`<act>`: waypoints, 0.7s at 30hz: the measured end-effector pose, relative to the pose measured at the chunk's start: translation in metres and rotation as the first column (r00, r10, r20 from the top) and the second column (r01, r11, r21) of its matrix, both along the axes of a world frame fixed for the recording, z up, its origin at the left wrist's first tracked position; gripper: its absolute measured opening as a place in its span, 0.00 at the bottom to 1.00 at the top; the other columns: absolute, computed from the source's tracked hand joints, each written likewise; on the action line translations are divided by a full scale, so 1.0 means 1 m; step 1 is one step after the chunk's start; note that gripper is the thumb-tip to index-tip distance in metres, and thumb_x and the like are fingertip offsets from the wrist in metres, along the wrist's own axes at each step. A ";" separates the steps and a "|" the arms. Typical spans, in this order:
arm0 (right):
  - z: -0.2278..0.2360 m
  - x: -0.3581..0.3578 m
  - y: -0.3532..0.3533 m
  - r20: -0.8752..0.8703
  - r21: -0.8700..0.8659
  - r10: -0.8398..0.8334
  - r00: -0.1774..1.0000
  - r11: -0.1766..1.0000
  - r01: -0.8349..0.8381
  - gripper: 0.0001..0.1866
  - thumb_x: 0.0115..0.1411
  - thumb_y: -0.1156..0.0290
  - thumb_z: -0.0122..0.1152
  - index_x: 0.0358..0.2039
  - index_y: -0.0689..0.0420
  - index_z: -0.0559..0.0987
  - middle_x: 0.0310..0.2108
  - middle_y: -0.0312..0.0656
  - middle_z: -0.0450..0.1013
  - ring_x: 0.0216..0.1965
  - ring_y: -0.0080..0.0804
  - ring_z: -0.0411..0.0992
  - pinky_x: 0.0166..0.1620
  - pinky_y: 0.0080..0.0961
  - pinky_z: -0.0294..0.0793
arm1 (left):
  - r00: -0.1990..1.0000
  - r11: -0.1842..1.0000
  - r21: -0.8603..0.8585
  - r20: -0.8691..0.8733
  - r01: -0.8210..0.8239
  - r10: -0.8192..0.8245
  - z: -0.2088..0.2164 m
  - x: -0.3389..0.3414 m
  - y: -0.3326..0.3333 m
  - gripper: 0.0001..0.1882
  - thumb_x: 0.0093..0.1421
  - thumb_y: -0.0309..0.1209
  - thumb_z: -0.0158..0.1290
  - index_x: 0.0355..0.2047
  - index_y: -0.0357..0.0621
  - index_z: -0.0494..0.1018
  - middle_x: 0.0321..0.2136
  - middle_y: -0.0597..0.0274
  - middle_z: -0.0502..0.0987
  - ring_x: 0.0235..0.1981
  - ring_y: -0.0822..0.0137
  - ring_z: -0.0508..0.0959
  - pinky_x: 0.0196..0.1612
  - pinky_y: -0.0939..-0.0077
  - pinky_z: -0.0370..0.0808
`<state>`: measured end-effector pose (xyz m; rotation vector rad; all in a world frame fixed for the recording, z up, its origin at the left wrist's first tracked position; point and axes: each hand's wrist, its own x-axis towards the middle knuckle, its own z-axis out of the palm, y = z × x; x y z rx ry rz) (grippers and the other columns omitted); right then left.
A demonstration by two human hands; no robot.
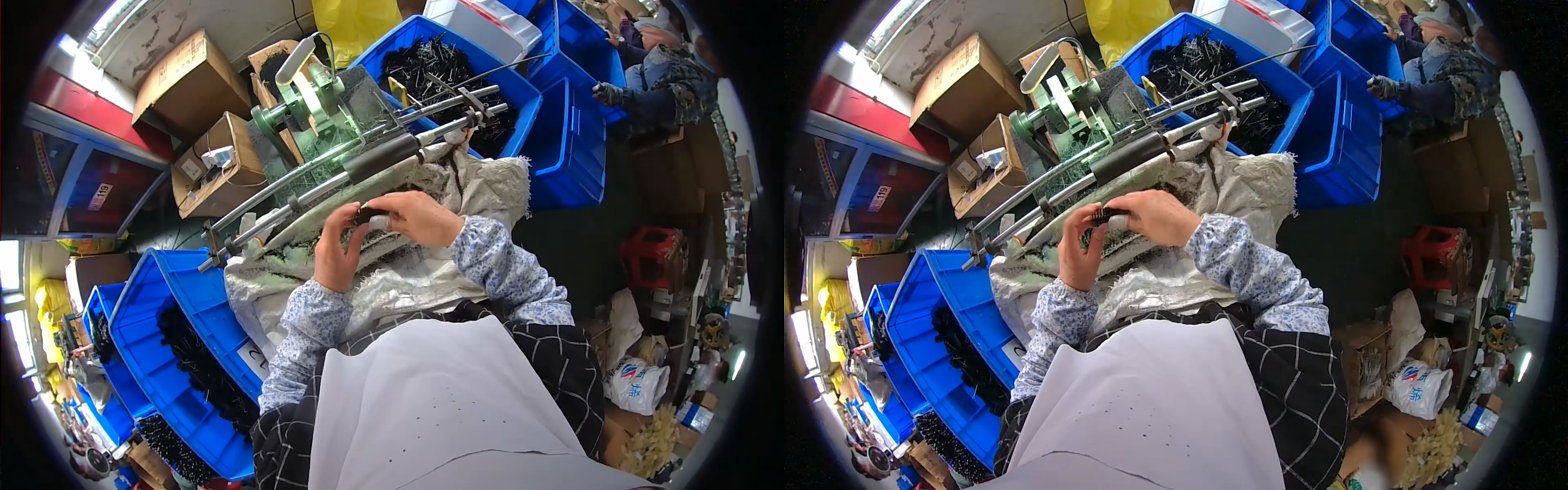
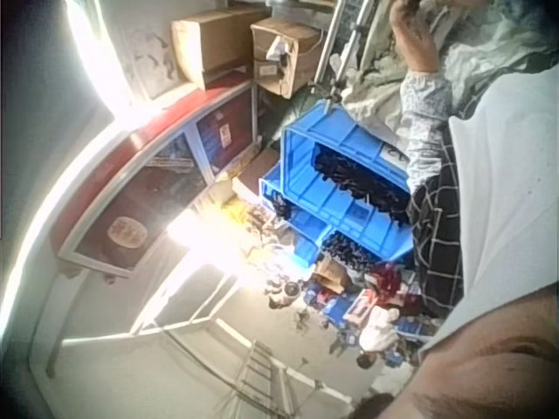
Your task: The person operates a green industrial machine, repeatedly feeding small black objects into the mechanism by hand. The person uses their left hand to place the items and their right hand to manipulate a lever or control on the machine. The processed items fall onto a white cloth below the machine.
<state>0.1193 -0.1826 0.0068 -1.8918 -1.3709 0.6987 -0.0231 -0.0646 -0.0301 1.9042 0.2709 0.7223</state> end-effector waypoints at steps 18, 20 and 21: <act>-0.057 0.118 0.119 0.738 0.186 -0.368 0.565 0.916 0.355 0.08 0.53 0.66 0.53 0.32 0.47 0.79 0.28 0.40 0.74 0.34 0.36 0.73 0.37 0.32 0.72 | 0.862 0.834 0.544 -0.378 -0.090 0.339 -0.113 -0.009 0.009 0.10 0.56 0.33 0.48 0.38 0.46 0.63 0.34 0.57 0.65 0.40 0.57 0.67 0.44 0.64 0.62; -0.060 0.122 0.120 0.724 0.155 -0.358 0.589 0.917 0.366 0.11 0.51 0.67 0.57 0.36 0.47 0.79 0.29 0.41 0.73 0.35 0.37 0.72 0.39 0.33 0.72 | 0.866 0.834 0.546 -0.381 -0.073 0.325 -0.112 -0.008 0.009 0.10 0.57 0.32 0.48 0.37 0.46 0.62 0.34 0.56 0.64 0.38 0.55 0.67 0.43 0.64 0.62; -0.061 0.122 0.120 0.739 0.175 -0.367 0.565 0.914 0.366 0.09 0.54 0.65 0.52 0.32 0.46 0.80 0.29 0.40 0.74 0.35 0.36 0.73 0.37 0.32 0.72 | 0.868 0.834 0.548 -0.382 -0.064 0.317 -0.112 -0.007 0.009 0.09 0.57 0.31 0.48 0.37 0.46 0.62 0.34 0.55 0.64 0.38 0.55 0.66 0.43 0.64 0.61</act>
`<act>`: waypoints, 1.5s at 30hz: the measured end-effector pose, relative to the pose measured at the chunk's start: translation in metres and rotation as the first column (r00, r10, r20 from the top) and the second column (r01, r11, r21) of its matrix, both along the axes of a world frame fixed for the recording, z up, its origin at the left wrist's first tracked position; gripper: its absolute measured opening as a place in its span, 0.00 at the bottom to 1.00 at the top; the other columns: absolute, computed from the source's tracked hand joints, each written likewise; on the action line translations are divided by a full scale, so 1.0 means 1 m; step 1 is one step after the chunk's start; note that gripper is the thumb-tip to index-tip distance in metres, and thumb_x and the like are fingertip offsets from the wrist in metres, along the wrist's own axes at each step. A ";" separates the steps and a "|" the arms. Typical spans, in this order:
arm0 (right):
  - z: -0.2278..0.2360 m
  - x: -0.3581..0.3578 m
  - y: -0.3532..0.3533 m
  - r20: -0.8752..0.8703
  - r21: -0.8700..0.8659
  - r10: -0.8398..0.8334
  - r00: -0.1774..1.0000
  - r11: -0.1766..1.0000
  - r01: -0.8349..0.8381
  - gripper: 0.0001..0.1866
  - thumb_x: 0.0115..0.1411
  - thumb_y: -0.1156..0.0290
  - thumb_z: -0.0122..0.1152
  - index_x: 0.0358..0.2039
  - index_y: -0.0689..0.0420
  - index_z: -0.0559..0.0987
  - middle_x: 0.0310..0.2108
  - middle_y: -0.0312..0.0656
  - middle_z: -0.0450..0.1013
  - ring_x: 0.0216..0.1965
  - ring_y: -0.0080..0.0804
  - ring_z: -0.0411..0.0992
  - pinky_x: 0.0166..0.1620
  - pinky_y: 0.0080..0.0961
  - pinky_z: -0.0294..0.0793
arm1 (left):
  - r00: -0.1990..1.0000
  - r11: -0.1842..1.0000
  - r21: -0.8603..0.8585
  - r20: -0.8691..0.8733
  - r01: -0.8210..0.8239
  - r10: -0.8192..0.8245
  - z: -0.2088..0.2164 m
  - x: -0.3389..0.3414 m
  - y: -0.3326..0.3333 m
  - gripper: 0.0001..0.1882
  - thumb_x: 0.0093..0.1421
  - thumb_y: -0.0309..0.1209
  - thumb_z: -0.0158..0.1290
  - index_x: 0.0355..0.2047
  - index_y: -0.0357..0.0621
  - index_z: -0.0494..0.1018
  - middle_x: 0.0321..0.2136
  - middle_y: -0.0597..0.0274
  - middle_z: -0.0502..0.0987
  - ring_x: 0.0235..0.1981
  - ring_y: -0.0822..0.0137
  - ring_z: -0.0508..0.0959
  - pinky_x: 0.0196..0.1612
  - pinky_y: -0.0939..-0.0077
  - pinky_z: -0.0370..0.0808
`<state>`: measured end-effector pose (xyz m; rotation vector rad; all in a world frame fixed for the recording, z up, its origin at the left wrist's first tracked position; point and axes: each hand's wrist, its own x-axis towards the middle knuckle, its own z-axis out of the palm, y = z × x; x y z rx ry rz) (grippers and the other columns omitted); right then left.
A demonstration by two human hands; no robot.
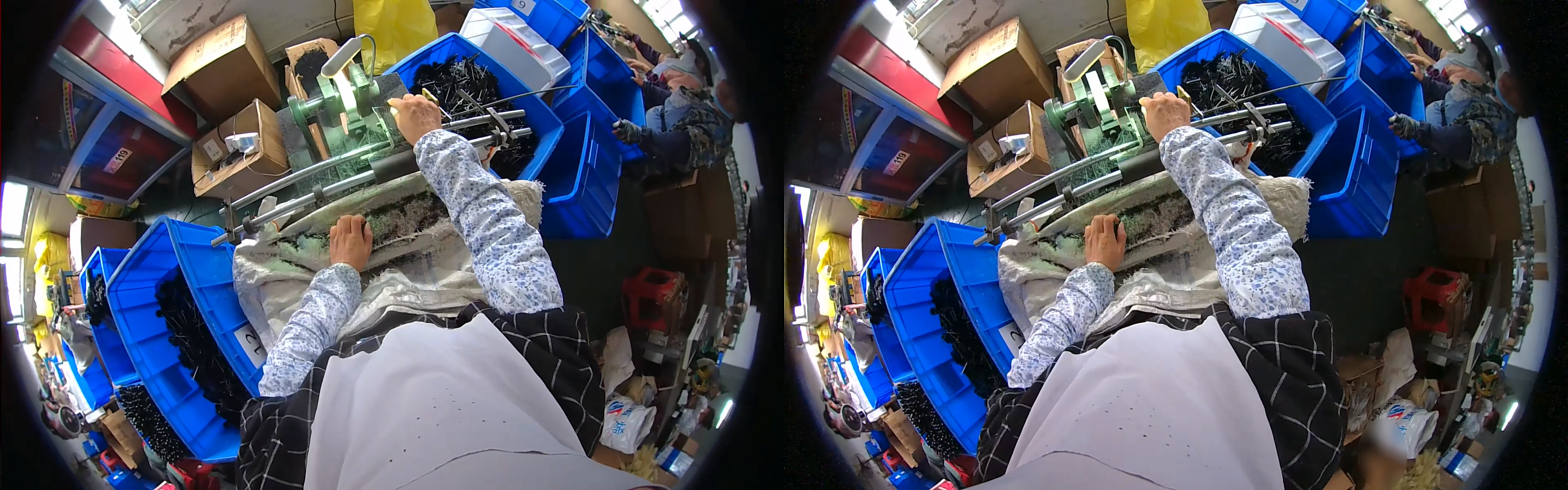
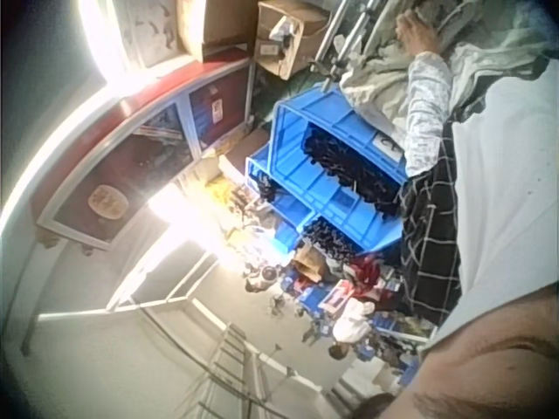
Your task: The person operates a green industrial machine, repeatedly feeding small black objects into the mechanism by hand. The person uses their left hand to place the items and their right hand to manipulate a lever or control on the machine. The processed items fall onto a white cloth below the machine.
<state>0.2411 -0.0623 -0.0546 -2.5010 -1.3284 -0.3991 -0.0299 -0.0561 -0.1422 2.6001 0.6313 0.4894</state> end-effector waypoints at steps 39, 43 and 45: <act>-0.016 0.003 0.000 -0.099 0.033 -0.021 0.995 0.999 0.025 0.18 0.46 0.67 0.58 0.40 0.55 0.75 0.38 0.44 0.73 0.48 0.44 0.67 0.45 0.40 0.67 | 1.000 0.998 -0.059 -0.014 -0.007 0.006 0.010 0.001 0.001 0.10 0.55 0.32 0.47 0.38 0.45 0.63 0.33 0.53 0.67 0.38 0.53 0.68 0.42 0.62 0.62; -0.020 -0.024 0.021 0.015 0.099 -0.011 1.000 0.995 0.010 0.08 0.47 0.68 0.55 0.30 0.52 0.75 0.29 0.39 0.73 0.35 0.37 0.72 0.37 0.38 0.67 | 1.000 0.998 -0.056 -0.024 -0.010 0.009 0.011 0.000 0.001 0.11 0.56 0.32 0.47 0.39 0.44 0.63 0.34 0.53 0.67 0.39 0.53 0.68 0.43 0.62 0.62; -0.017 -0.040 0.033 0.011 0.088 -0.016 1.000 0.996 0.015 0.06 0.47 0.69 0.54 0.28 0.51 0.74 0.28 0.38 0.73 0.34 0.36 0.72 0.36 0.37 0.66 | 1.000 0.999 -0.041 -0.019 -0.005 0.004 0.009 -0.001 0.002 0.11 0.56 0.32 0.47 0.39 0.43 0.64 0.35 0.53 0.67 0.40 0.53 0.68 0.44 0.62 0.63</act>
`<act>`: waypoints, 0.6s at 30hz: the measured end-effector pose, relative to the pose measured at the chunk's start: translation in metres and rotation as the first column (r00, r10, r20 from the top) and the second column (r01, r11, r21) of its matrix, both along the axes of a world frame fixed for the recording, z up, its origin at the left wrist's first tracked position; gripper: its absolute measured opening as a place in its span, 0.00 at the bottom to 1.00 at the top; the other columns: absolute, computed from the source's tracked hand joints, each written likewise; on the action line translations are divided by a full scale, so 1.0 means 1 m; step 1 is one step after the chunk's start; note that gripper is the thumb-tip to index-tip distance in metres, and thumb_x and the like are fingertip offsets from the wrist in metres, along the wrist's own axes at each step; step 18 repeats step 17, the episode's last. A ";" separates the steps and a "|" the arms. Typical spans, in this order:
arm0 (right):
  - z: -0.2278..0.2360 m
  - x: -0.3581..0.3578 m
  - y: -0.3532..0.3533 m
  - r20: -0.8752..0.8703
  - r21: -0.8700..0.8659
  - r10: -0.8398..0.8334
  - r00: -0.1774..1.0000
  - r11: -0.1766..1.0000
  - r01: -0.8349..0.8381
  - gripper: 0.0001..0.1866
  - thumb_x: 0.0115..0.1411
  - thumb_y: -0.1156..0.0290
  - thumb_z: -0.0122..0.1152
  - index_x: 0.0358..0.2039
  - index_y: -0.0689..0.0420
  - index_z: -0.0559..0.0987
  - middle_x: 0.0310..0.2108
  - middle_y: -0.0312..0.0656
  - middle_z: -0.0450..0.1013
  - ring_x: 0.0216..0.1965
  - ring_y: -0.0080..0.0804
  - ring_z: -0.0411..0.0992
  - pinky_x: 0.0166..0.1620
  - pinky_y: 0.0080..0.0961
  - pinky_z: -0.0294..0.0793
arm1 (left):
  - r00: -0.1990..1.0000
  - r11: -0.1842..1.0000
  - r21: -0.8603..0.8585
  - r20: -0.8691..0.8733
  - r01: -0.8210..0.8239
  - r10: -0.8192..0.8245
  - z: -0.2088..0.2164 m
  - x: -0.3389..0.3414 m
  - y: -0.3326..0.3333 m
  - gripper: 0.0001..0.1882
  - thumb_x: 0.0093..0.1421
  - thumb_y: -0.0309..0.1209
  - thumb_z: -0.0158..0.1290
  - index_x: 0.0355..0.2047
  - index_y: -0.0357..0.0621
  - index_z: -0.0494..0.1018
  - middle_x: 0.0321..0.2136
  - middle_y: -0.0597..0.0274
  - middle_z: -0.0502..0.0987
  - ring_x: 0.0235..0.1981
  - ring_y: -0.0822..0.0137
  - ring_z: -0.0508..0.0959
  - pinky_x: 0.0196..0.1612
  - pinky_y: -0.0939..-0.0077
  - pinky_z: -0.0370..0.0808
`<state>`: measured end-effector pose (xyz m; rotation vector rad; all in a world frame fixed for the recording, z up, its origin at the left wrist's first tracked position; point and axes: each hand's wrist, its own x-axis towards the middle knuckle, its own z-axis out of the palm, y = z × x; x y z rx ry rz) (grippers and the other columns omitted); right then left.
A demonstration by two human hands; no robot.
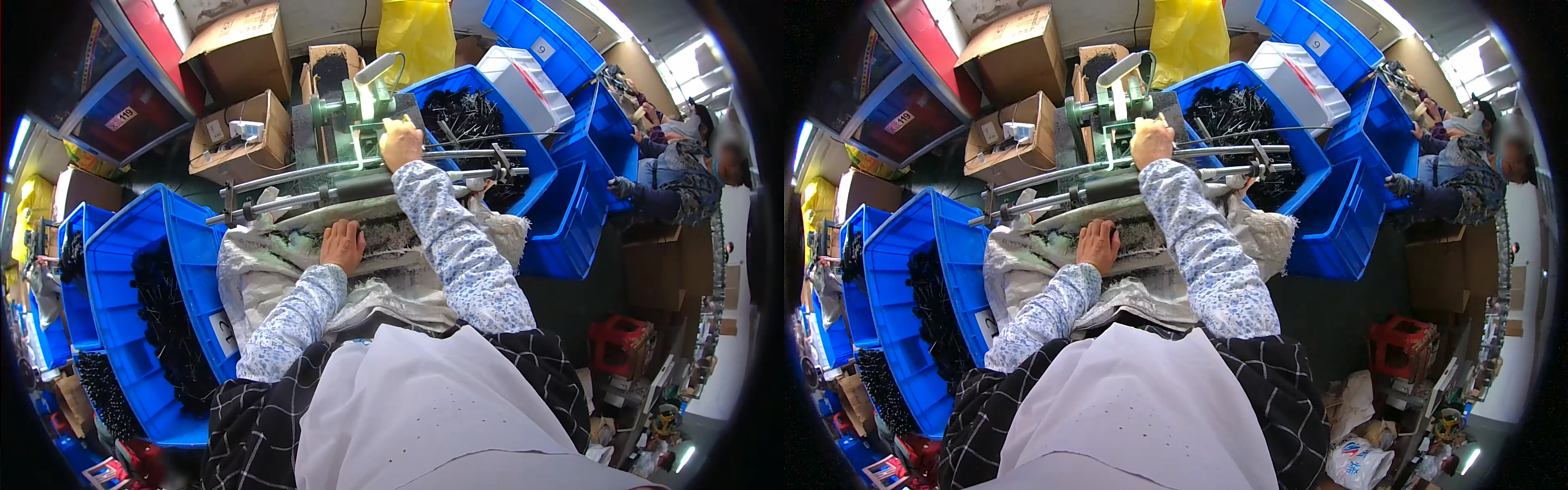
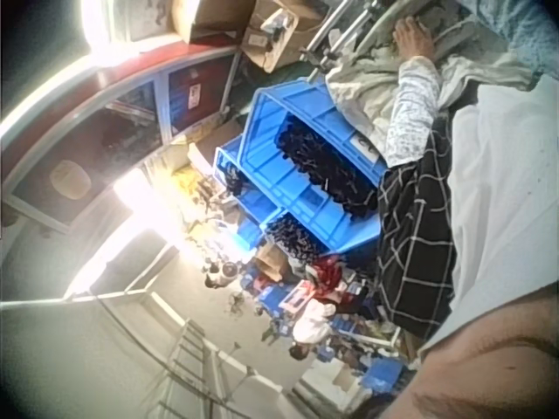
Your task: The person operates a green industrial machine, repeatedly feeding small black objects into the mechanism by hand. The person uses their left hand to place the items and their right hand to manipulate a lever or control on the machine. The processed items fall onto a white cloth below the machine.
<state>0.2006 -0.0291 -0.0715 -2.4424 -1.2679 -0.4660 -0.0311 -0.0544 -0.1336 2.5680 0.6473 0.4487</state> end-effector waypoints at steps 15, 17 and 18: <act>0.008 0.049 -0.040 -0.037 -0.125 -0.040 0.999 0.992 0.035 0.12 0.47 0.64 0.57 0.34 0.50 0.77 0.35 0.37 0.75 0.45 0.38 0.68 0.42 0.42 0.64 | 1.000 0.999 -0.033 -0.013 -0.020 0.019 -0.005 0.001 0.001 0.12 0.55 0.33 0.48 0.38 0.45 0.64 0.34 0.53 0.67 0.39 0.54 0.68 0.42 0.62 0.63; 0.022 0.059 -0.045 -0.117 -0.250 -0.085 0.990 0.967 0.053 0.18 0.47 0.60 0.59 0.40 0.49 0.77 0.36 0.38 0.75 0.45 0.37 0.68 0.44 0.40 0.65 | 0.999 0.999 -0.039 -0.047 -0.009 0.007 -0.002 0.002 0.002 0.12 0.55 0.33 0.48 0.38 0.45 0.63 0.34 0.53 0.67 0.39 0.55 0.68 0.43 0.62 0.63; 0.022 0.059 -0.045 -0.117 -0.250 -0.085 0.990 0.967 0.053 0.18 0.47 0.60 0.59 0.40 0.49 0.77 0.36 0.38 0.75 0.45 0.37 0.68 0.44 0.40 0.65 | 0.999 0.999 -0.039 -0.047 -0.009 0.007 -0.002 0.002 0.002 0.12 0.55 0.33 0.48 0.38 0.45 0.63 0.34 0.53 0.67 0.39 0.55 0.68 0.43 0.62 0.63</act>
